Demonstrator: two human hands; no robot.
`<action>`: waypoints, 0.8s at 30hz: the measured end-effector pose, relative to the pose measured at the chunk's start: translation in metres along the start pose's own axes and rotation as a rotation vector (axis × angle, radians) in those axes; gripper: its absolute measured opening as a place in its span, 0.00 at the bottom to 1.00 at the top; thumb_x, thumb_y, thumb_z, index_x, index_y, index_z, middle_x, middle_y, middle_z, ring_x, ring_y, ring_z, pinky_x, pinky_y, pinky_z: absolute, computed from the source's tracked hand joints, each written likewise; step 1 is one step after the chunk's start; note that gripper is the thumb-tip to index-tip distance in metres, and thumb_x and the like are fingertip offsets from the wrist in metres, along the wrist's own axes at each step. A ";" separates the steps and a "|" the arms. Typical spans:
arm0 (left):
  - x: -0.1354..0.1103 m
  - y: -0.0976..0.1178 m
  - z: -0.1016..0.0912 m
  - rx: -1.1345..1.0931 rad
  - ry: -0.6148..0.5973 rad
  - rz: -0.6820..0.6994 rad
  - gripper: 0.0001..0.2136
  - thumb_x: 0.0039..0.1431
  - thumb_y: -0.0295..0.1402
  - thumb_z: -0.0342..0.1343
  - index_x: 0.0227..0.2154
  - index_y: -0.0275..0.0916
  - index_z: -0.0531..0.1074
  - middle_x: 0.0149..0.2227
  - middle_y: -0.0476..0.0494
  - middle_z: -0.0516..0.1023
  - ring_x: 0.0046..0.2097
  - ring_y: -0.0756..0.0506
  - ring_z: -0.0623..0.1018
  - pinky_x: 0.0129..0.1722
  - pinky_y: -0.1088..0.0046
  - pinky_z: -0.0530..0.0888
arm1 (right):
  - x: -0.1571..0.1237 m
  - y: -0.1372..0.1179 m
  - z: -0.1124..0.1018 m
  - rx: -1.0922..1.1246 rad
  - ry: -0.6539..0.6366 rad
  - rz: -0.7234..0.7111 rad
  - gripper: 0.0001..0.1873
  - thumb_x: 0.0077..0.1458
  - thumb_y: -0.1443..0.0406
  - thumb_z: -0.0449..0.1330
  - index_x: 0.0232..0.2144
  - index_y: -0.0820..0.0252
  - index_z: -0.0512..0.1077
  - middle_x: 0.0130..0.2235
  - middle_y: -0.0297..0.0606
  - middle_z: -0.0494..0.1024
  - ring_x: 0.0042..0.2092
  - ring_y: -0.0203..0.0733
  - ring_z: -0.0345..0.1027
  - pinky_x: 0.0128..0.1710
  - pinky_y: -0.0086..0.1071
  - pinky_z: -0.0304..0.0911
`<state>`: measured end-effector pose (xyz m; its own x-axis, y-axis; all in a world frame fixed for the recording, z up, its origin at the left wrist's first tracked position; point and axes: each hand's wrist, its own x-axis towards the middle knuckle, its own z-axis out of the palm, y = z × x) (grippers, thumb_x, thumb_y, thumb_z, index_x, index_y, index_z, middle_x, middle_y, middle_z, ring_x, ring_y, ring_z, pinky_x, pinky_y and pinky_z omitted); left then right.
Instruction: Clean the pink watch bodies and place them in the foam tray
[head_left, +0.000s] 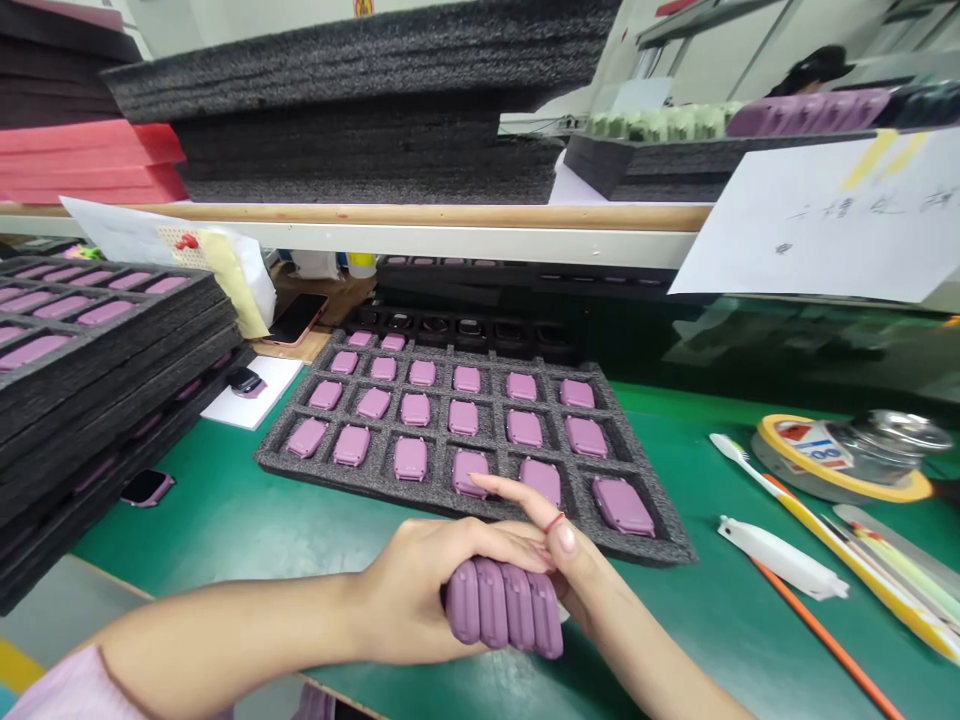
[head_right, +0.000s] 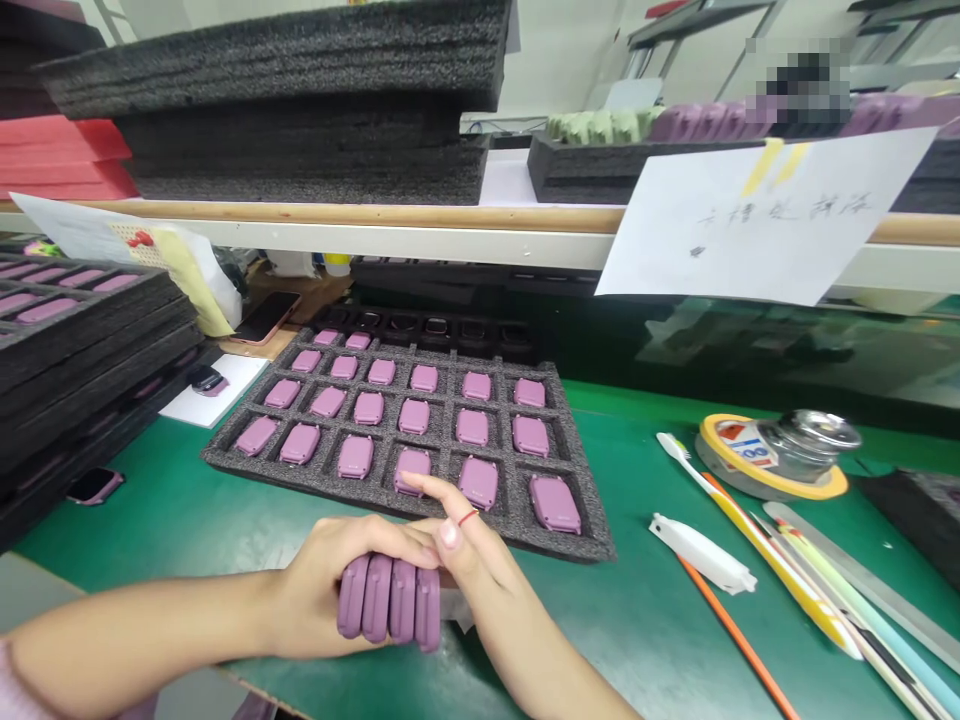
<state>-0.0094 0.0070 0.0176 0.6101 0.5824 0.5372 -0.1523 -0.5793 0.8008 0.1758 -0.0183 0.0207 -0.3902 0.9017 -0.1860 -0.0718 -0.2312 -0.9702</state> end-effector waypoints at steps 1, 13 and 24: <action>0.000 0.001 0.000 0.013 0.000 -0.013 0.24 0.54 0.23 0.64 0.53 0.42 0.69 0.56 0.41 0.79 0.58 0.43 0.78 0.56 0.72 0.75 | -0.001 0.000 0.000 0.015 -0.021 0.012 0.42 0.58 0.35 0.49 0.64 0.50 0.60 0.46 0.44 0.81 0.52 0.56 0.74 0.60 0.55 0.60; 0.001 -0.007 -0.006 0.101 -0.001 -0.187 0.19 0.53 0.35 0.65 0.48 0.40 0.74 0.49 0.41 0.83 0.49 0.43 0.83 0.51 0.69 0.77 | 0.005 0.002 0.007 0.219 0.100 0.074 0.35 0.59 0.38 0.53 0.59 0.50 0.67 0.53 0.45 0.78 0.50 0.51 0.77 0.50 0.46 0.72; 0.002 -0.013 -0.002 0.050 0.009 -0.130 0.16 0.57 0.35 0.65 0.48 0.40 0.74 0.51 0.40 0.81 0.54 0.41 0.80 0.56 0.64 0.75 | 0.007 0.007 0.006 0.020 0.071 -0.131 0.50 0.41 0.43 0.73 0.62 0.53 0.63 0.55 0.47 0.77 0.58 0.56 0.72 0.58 0.48 0.67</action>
<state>-0.0079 0.0169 0.0092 0.6148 0.6594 0.4327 -0.0338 -0.5261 0.8498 0.1666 -0.0156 0.0137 -0.3109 0.9479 -0.0696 -0.1364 -0.1169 -0.9837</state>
